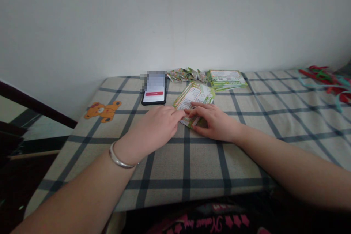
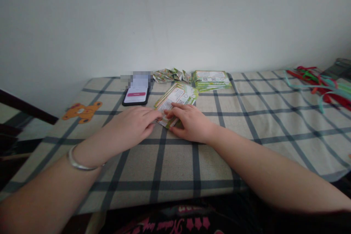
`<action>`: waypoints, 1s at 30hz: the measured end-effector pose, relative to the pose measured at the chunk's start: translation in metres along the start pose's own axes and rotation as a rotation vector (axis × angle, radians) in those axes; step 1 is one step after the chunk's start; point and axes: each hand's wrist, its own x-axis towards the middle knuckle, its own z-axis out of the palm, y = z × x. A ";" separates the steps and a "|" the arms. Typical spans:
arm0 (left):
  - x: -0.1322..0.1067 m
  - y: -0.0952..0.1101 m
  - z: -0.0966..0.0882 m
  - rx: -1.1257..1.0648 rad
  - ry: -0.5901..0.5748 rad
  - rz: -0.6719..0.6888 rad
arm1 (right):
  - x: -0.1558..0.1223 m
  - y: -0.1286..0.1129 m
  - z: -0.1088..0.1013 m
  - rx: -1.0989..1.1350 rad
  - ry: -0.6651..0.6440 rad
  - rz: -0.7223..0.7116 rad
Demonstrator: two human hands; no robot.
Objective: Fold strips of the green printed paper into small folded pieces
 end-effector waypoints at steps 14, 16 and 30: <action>-0.003 -0.006 0.001 0.036 0.043 0.033 | -0.003 0.006 -0.016 -0.265 -0.016 -0.111; -0.002 -0.006 0.001 0.046 0.056 0.060 | -0.004 0.009 -0.017 -0.261 -0.014 -0.134; -0.003 0.001 0.003 0.093 0.037 0.041 | -0.003 0.005 -0.019 -0.340 0.021 -0.211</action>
